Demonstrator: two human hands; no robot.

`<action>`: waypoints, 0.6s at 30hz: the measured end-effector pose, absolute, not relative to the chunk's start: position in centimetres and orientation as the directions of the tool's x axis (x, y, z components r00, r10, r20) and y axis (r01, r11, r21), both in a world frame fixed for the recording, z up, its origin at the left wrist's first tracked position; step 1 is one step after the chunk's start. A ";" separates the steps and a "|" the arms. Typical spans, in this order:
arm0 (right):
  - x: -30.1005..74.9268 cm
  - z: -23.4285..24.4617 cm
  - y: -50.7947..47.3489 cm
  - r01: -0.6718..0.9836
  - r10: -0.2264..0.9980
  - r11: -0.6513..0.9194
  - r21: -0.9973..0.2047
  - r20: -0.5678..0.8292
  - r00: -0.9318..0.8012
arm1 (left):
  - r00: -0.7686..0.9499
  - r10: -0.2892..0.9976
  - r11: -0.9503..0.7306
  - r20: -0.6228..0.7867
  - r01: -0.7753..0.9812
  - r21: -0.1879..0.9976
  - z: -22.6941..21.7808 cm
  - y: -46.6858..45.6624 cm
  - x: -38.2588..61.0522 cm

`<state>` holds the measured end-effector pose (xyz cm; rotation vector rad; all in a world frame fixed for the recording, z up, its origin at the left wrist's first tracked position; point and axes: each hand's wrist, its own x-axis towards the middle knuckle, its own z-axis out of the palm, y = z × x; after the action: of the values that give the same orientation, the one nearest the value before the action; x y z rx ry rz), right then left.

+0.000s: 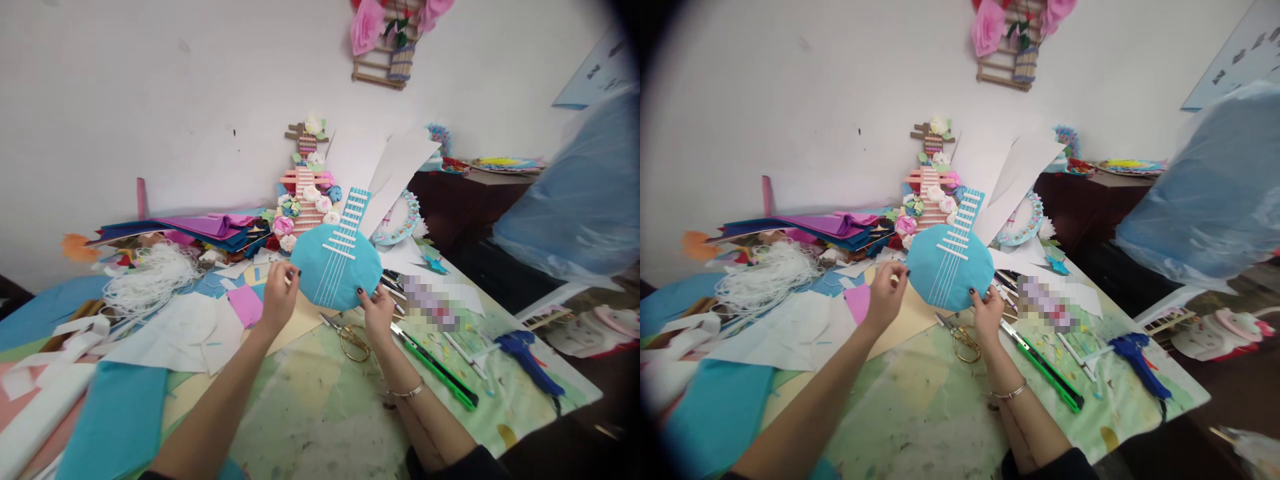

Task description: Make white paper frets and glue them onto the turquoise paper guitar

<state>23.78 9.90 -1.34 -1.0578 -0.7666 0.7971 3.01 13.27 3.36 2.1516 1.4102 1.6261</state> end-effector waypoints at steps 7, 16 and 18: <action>24.1 -2.7 12.2 -0.159 0.899 0.210 -0.965 0.127 0.418 | -0.379 0.643 -0.345 0.666 0.633 0.693 5.2 15.7 -5.1; 21.5 -2.1 21.1 0.011 0.945 0.113 -0.993 0.111 0.306 | -0.488 0.647 -0.179 0.586 0.650 0.739 4.8 16.1 -9.7; 21.0 -1.8 22.3 0.058 0.940 0.097 -0.994 0.111 0.321 | -0.485 0.659 -0.162 0.575 0.655 0.738 4.7 16.1 -10.1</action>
<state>20.98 22.32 -1.82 -1.2998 -1.0403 0.8693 -10.06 16.14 4.69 1.5928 2.0306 1.7844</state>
